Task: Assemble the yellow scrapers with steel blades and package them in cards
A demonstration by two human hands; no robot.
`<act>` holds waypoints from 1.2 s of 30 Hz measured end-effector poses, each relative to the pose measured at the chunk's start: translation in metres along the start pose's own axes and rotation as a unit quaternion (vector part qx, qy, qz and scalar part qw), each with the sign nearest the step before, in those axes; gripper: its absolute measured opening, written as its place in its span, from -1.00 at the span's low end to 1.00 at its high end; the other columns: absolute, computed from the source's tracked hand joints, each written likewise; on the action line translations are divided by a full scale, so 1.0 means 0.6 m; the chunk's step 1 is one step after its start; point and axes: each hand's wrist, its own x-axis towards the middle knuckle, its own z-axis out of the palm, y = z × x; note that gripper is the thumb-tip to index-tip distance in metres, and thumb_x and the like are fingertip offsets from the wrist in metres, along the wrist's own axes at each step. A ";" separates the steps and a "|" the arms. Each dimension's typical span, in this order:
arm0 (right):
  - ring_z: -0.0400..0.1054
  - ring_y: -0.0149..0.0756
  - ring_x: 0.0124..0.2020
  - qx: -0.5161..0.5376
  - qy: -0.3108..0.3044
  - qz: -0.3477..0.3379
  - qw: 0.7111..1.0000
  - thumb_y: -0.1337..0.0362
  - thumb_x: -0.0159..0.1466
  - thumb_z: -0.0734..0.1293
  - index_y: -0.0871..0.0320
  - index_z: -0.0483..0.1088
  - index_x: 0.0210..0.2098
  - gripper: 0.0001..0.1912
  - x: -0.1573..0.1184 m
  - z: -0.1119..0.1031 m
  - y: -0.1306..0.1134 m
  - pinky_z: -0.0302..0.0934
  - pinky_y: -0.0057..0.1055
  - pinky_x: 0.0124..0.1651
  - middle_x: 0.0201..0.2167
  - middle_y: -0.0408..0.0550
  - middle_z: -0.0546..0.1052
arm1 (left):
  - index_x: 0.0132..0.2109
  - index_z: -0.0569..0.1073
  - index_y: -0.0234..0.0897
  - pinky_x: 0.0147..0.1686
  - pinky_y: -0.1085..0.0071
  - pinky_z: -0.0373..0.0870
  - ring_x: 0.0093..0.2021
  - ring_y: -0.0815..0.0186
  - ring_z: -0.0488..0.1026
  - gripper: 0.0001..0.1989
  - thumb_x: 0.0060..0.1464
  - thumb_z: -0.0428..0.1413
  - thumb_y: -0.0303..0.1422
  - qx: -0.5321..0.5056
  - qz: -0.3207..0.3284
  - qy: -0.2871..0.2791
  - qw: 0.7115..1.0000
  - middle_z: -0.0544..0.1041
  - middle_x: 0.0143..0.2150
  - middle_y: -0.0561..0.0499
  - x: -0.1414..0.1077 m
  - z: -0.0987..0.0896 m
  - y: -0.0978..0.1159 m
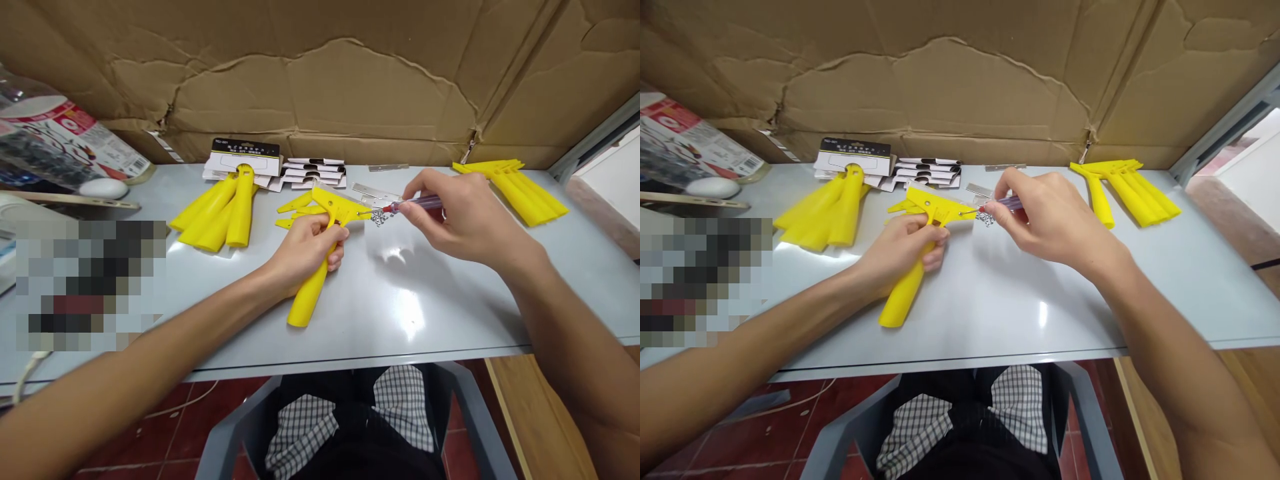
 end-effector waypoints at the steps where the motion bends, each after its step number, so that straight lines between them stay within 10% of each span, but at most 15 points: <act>1: 0.36 -0.21 -0.51 0.009 -0.004 -0.003 1.000 0.19 0.39 0.35 0.04 0.47 -0.11 -0.89 -0.001 0.000 -0.001 0.19 -0.23 -0.35 -0.50 -0.15 0.52 | -0.43 0.32 -0.21 -0.65 0.50 0.17 -0.66 0.45 0.23 -0.76 0.10 0.23 -0.48 0.000 -0.001 0.001 1.000 0.28 -0.63 0.13 0.000 0.000 0.000; 36: 0.44 -0.15 -0.43 -0.012 -0.002 -0.009 1.000 0.21 0.41 0.38 0.04 0.50 -0.16 -0.93 -0.003 0.001 0.003 0.16 -0.24 -0.33 -0.44 -0.08 0.61 | -0.42 0.32 -0.21 -0.63 0.52 0.20 -0.65 0.45 0.24 -0.75 0.16 0.20 -0.49 0.020 0.010 -0.007 1.000 0.29 -0.62 0.13 0.001 -0.004 -0.006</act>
